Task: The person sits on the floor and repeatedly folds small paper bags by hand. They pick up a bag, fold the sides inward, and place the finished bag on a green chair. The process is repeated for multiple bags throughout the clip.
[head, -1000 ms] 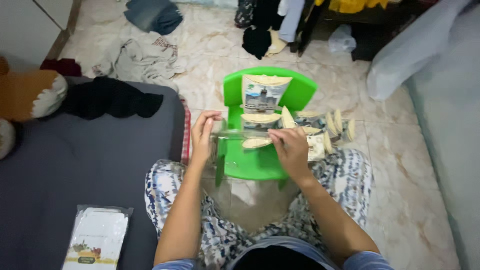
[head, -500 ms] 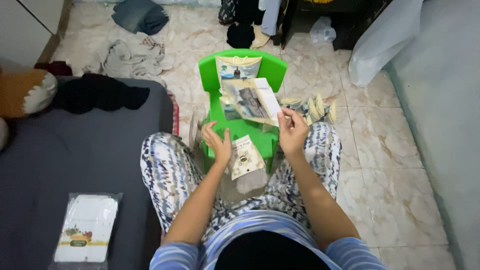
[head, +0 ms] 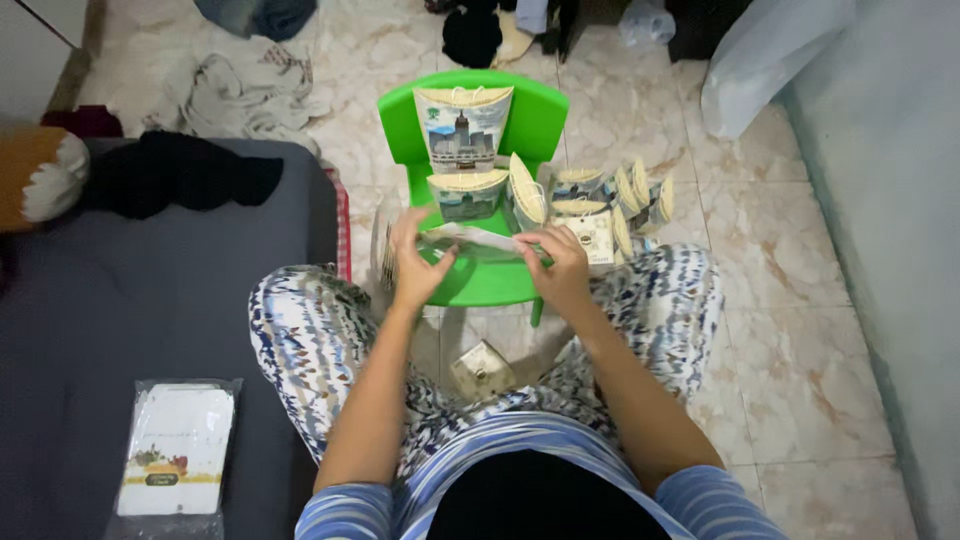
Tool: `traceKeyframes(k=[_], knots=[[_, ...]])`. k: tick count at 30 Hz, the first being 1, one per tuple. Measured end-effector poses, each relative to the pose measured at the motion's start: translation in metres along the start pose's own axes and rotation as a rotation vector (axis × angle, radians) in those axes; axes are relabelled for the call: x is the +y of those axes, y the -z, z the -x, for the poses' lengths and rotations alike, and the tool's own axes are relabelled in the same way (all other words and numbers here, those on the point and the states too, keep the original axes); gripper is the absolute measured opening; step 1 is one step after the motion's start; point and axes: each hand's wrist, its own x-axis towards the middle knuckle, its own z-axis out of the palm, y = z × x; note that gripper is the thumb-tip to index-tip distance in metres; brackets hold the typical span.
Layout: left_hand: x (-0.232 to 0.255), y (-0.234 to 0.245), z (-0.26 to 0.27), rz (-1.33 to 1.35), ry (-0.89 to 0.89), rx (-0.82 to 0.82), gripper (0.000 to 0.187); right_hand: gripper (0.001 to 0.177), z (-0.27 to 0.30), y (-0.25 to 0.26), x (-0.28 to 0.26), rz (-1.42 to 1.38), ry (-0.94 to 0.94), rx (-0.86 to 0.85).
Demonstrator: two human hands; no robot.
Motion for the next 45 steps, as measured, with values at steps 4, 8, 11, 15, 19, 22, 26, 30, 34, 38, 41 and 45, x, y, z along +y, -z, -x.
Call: traceKeyframes(k=[4,8,11,15,19,22,26,30,34,38,41,45], knots=[[-0.008,0.019,-0.009,0.273,0.401,-0.338,0.02,0.016,0.008,-0.012,0.004,-0.095,-0.167,-0.093],[-0.02,0.034,-0.01,0.286,0.44,-0.358,0.012,0.024,0.048,-0.042,0.031,-0.182,-0.329,-0.039],[-0.025,0.038,-0.01,0.205,0.443,-0.353,0.013,0.017,0.109,-0.074,0.058,-0.276,-0.334,-0.192],[-0.029,0.03,0.004,0.152,0.438,-0.346,0.014,0.012,0.196,-0.144,0.1,-0.382,-0.689,-0.548],[-0.026,0.023,0.026,0.152,0.54,-0.368,0.012,0.03,0.236,-0.177,0.135,-0.351,-1.003,-0.758],[-0.028,0.019,0.042,0.245,0.584,-0.397,0.014,0.048,0.249,-0.18,0.141,-0.332,-1.101,-0.814],[-0.032,0.015,0.049,0.395,0.623,-0.38,0.028,0.092,0.252,-0.176,0.147,0.087,-0.887,-1.103],[-0.035,0.009,0.046,0.291,0.662,-0.354,0.031,0.091,0.261,-0.18,0.146,0.272,-0.628,-1.28],[-0.042,0.01,0.043,0.42,0.716,-0.316,0.031,0.134,0.276,-0.187,0.143,0.199,-0.876,-1.137],[-0.055,0.008,0.053,0.496,0.819,-0.209,0.031,0.139,0.295,-0.192,0.142,0.224,-1.007,-1.103],[-0.066,0.002,0.056,0.425,0.828,-0.141,0.038,0.132,0.299,-0.202,0.141,0.232,-1.022,-1.103],[-0.074,-0.002,0.063,0.399,0.87,-0.13,0.038,0.121,0.299,-0.205,0.138,0.209,-1.013,-1.135]])
